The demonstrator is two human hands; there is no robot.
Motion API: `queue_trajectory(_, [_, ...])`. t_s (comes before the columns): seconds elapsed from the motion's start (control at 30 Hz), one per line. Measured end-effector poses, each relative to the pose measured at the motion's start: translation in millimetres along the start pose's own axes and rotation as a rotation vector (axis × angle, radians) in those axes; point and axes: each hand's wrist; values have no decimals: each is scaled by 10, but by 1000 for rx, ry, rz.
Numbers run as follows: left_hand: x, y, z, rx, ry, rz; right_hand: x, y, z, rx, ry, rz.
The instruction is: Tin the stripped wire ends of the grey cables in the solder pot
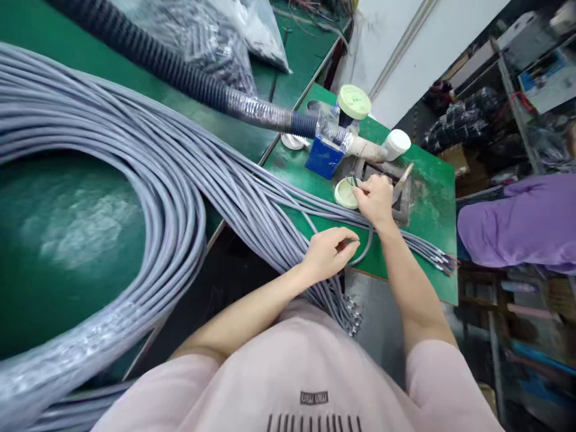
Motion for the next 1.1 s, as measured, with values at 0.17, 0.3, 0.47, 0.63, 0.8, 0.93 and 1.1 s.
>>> queue_trajectory(0.17, [3,-9,-7,13,11,-5,5,26,0,-25,21,1])
queue_trajectory(0.3, [5,-6,-1,40,13,-19,16,136,-211,-135,-13,-139])
queue_trajectory(0.47, [16,15,-30,117,-96,-139,23,120,-670,-140,-196,-304])
queue_trajectory(0.63, [37,69,-150,85,-355,-225,-18,-58,-1000,-71,-361,-348])
queue_trajectory(0.8, [27,45,-86,-18,-330,-184,-69,-154,-1119,-62,-385,-294])
queue_trajectory(0.93, [19,-3,34,-65,-261,-164,-71,-232,-1085,-54,-376,-232])
queue_trajectory(1.1, [20,-14,57,-80,-262,-144,-66,-305,-1045,-32,-378,-171])
Point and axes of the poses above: each hand's wrist, its own x-axis away from the middle knuckle, its own y-axis out of the back of the hand, z = x × y, and after that the axes turned 1 degree about z, right-handed
